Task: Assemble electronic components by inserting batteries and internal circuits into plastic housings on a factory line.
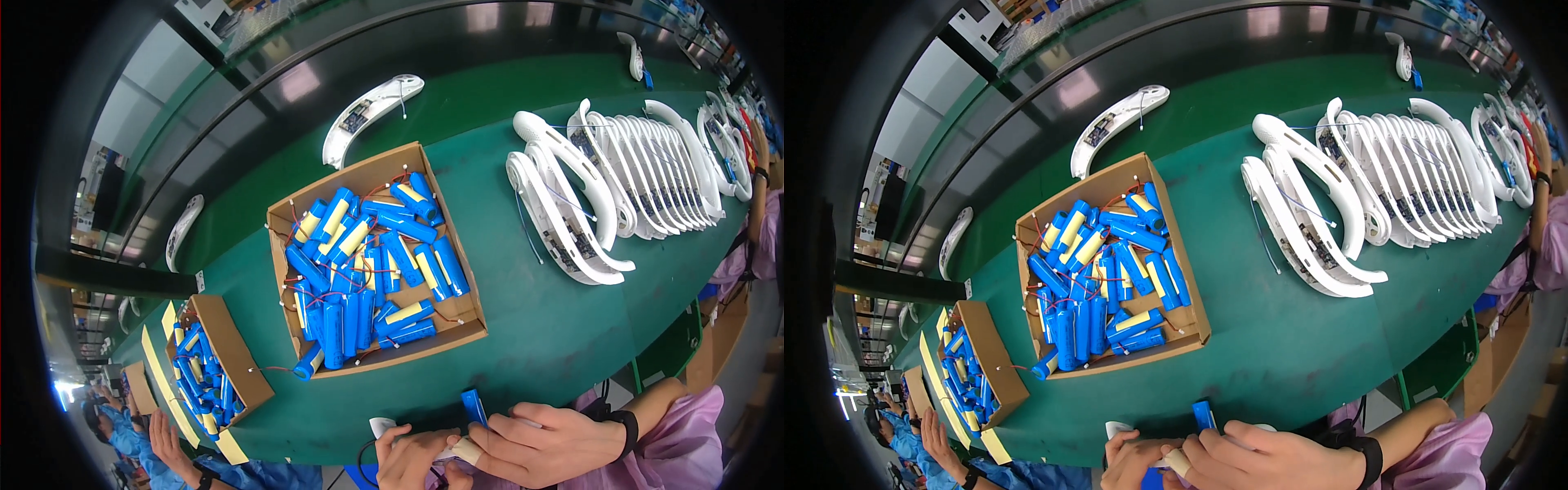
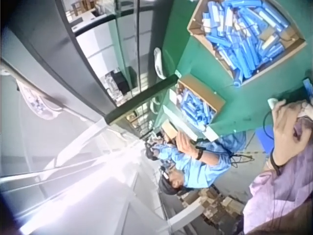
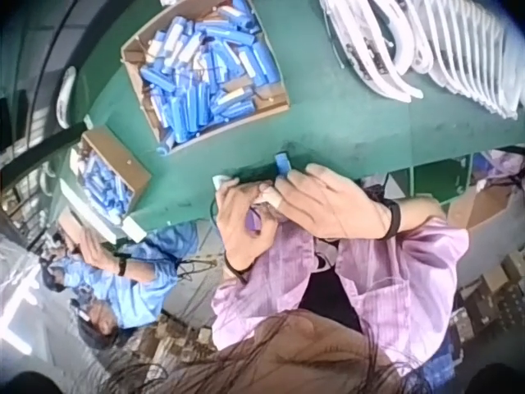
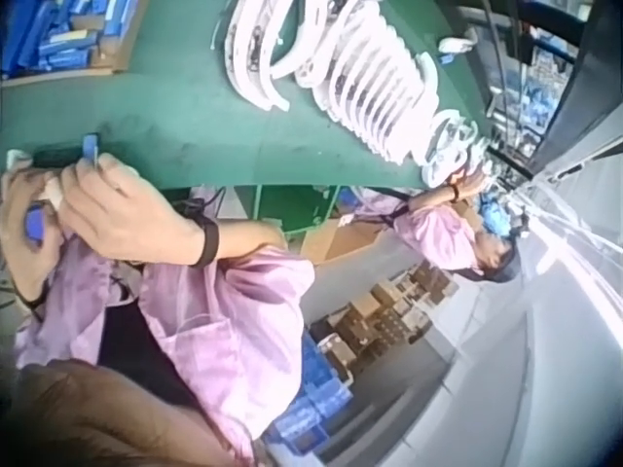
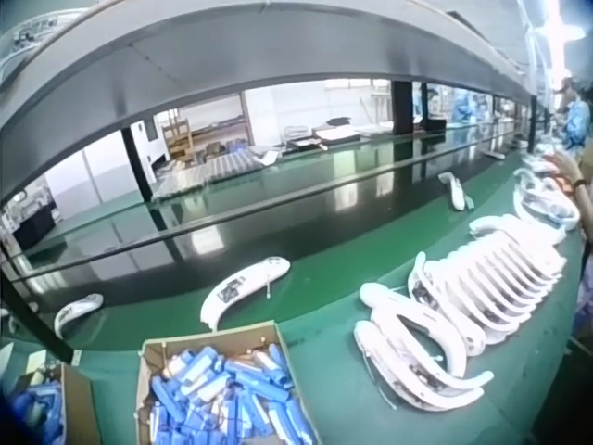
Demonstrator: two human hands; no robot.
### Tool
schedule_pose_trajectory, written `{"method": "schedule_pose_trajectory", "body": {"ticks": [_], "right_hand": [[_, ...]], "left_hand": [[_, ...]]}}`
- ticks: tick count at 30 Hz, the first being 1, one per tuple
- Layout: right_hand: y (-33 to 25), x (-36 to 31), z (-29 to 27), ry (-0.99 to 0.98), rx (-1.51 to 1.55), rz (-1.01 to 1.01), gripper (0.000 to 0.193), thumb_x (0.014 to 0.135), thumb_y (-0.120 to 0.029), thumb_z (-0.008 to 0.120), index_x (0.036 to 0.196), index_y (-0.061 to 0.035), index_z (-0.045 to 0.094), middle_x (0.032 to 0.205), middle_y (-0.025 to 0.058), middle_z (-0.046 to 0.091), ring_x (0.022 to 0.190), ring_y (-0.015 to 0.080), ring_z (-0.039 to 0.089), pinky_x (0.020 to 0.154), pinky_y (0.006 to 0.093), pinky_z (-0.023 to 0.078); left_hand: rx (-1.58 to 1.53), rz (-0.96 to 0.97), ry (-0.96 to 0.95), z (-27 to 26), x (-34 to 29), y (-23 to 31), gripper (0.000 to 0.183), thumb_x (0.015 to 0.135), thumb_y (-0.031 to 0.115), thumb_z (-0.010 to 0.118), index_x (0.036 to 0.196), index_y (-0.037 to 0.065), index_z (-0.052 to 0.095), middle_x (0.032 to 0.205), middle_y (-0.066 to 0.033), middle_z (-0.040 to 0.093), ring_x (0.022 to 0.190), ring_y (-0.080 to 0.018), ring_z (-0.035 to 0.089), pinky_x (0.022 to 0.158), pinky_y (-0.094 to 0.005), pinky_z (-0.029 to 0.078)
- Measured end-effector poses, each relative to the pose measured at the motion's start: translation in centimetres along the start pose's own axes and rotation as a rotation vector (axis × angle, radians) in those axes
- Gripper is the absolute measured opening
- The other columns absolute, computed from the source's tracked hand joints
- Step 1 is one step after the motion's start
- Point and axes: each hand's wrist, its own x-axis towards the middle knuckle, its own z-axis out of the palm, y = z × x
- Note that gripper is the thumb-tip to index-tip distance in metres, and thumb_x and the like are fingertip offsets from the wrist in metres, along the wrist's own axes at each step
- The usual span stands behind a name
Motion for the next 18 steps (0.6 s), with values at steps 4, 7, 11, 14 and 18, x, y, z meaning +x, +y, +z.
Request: {"method": "schedule_pose_trajectory", "body": {"ticks": [4,7,11,14,18], "right_hand": [[-0.5,0.0,0.1,0.016,-0.016,0.03,0.049,0.09,-0.021,0.059,0.134,-0.0012,0.061,0.125,0.0122,0.064,0.114,0.0252,0.061,0.1,0.0407,0.047],[-0.7,-0.2,0.2,0.03,-0.01,0.046,0.05,0.091,-0.021,0.059,0.136,-0.0007,0.06,0.126,0.0122,0.063,0.111,0.0253,0.062,0.098,0.0408,0.047],[-0.6,-0.2,0.3,0.015,0.046,0.059,0.045,0.091,-0.016,0.062,0.133,-0.0008,0.061,0.123,0.013,0.064,0.107,0.0295,0.063,0.098,0.0428,0.048],[0.3,-0.3,0.6,-0.056,-0.048,0.006,0.041,0.089,-0.019,0.058,0.127,-0.0073,0.068,0.116,0.0026,0.067,0.101,0.0167,0.06,0.086,0.0286,0.042],[0.5,-0.4,1.0,-0.028,-0.056,0.023,0.041,0.089,-0.019,0.057,0.128,-0.008,0.068,0.116,0.0023,0.067,0.101,0.0161,0.06,0.085,0.0285,0.042]], "left_hand": [[-0.016,-0.009,-0.01,-0.1,-0.2,0.0,0.037,0.071,0.005,0.067,0.108,0.002,0.066,0.104,-0.0131,0.073,0.093,-0.0332,0.068,0.1,-0.0488,0.046],[-0.005,-0.017,-0.005,0.3,-0.5,-0.4,0.036,0.07,0.004,0.067,0.106,0.002,0.067,0.102,-0.0124,0.073,0.092,-0.0324,0.068,0.1,-0.0479,0.046],[0.019,0.007,0.06,1.1,-0.6,-0.2,0.035,0.069,0.004,0.067,0.104,0.003,0.067,0.098,-0.0113,0.072,0.089,-0.0314,0.067,0.098,-0.0463,0.046],[0.054,0.004,0.092,1.5,0.3,0.4,0.033,0.069,0.004,0.067,0.102,0.003,0.067,0.096,-0.0111,0.072,0.086,-0.0313,0.066,0.096,-0.0453,0.046],[0.122,0.031,0.117,1.9,0.5,0.2,0.031,0.07,0.003,0.065,0.101,0.003,0.067,0.092,-0.0111,0.07,0.083,-0.032,0.064,0.092,-0.0451,0.045]]}}
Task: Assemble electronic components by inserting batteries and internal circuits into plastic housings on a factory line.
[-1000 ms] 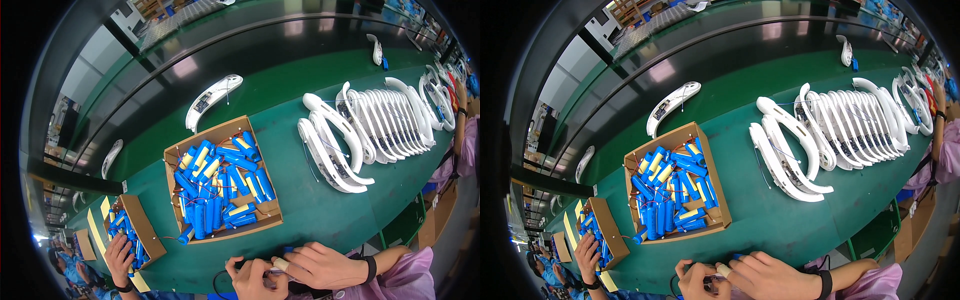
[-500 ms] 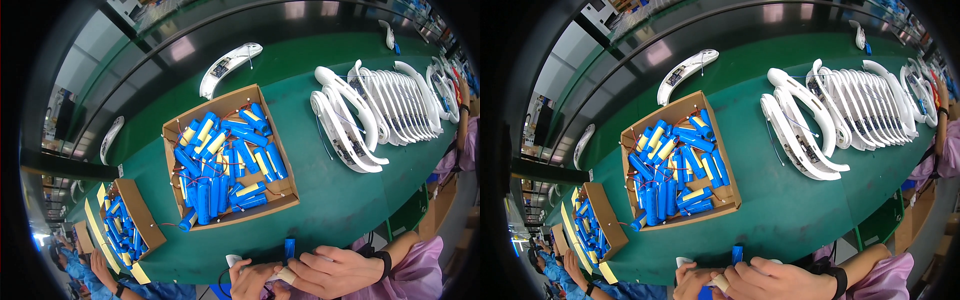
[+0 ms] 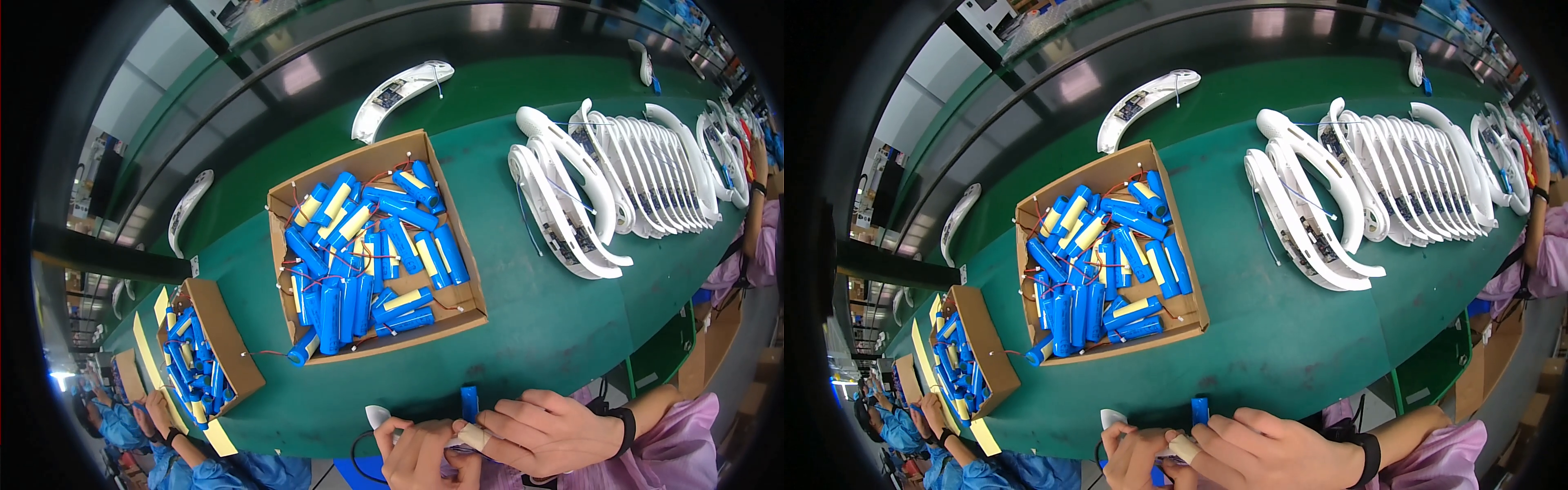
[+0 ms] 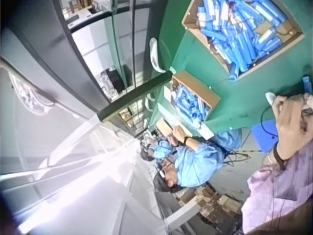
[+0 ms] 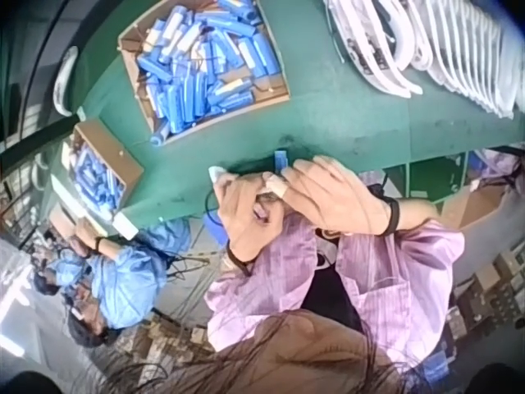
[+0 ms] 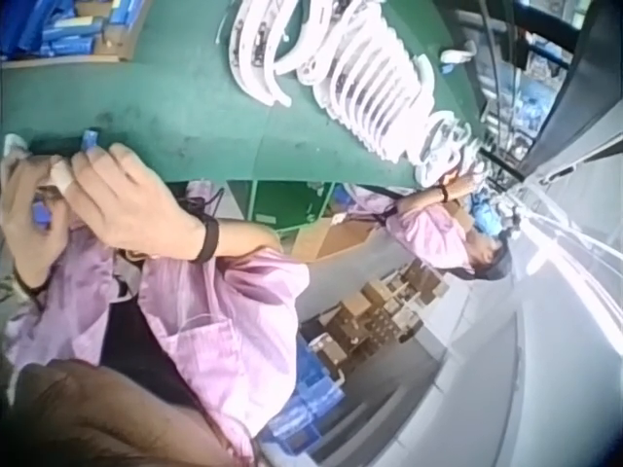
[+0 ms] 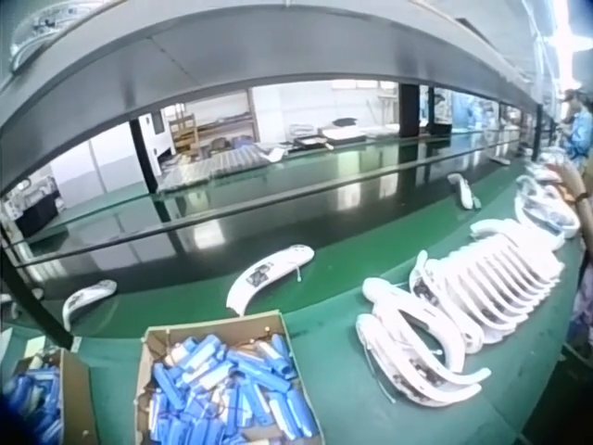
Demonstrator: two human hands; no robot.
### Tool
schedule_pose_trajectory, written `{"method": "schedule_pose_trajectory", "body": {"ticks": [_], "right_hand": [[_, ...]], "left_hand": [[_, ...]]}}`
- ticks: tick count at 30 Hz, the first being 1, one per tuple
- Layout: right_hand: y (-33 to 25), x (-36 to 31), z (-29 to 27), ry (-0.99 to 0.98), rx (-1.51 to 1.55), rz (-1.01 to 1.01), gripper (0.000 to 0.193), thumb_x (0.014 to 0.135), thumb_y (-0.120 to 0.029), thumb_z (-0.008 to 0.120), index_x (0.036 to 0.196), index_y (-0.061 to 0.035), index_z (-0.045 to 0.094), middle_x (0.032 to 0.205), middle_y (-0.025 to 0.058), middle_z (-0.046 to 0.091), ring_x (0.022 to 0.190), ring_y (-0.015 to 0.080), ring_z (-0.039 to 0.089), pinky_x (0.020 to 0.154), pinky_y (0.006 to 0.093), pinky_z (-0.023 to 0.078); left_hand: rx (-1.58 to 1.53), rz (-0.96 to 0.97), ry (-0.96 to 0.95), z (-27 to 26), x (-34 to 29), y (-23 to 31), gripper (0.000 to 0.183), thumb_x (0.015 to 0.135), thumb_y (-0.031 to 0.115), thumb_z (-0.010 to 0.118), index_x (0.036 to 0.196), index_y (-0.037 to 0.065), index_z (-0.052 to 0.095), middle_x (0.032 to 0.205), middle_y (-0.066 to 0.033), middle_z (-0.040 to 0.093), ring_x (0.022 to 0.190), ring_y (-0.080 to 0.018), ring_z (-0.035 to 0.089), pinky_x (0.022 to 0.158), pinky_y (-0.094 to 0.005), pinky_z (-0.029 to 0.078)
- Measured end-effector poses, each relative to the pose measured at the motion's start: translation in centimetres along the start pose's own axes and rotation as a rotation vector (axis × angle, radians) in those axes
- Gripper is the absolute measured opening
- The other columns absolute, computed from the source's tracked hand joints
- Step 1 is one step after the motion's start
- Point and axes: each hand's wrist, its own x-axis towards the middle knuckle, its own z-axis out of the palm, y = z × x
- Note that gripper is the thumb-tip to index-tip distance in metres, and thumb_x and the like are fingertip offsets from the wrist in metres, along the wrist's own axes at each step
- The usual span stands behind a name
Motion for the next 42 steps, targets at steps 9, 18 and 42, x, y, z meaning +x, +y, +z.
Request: {"method": "schedule_pose_trajectory", "body": {"ticks": [9,18,42], "right_hand": [[2.1,-1.1,-1.5,0.073,0.074,0.016,0.044,0.087,-0.02,0.067,0.128,-0.0059,0.068,0.114,0.0038,0.068,0.101,0.0193,0.063,0.089,0.0342,0.045],[13.8,-1.0,-8.9,0.783,0.804,0.642,0.063,0.084,-0.005,0.082,0.139,0.0024,0.052,0.117,0.0079,0.065,0.11,0.0139,0.062,0.097,0.0306,0.049],[14.4,6.3,-6.6,0.521,-0.205,-0.326,0.028,0.086,-0.011,0.066,0.114,-0.0076,0.067,0.119,0.0105,0.066,0.12,0.0275,0.061,0.108,0.0492,0.048]], "left_hand": [[-0.079,0.066,-0.027,-3.4,2.2,2.5,0.043,0.078,0.004,0.068,0.12,0.002,0.064,0.107,-0.0169,0.07,0.101,-0.038,0.066,0.103,-0.0501,0.043],[-0.135,0.121,-0.03,-7.4,23.2,1.2,0.041,0.091,0.019,0.073,0.122,-0.004,0.06,0.123,-0.022,0.065,0.12,-0.0319,0.063,0.107,-0.0409,0.046],[0.199,0.413,-0.139,-9.0,18.3,3.1,0.05,0.082,0.018,0.08,0.126,0.0,0.061,0.115,-0.0225,0.067,0.109,-0.0421,0.065,0.092,-0.0447,0.054]]}}
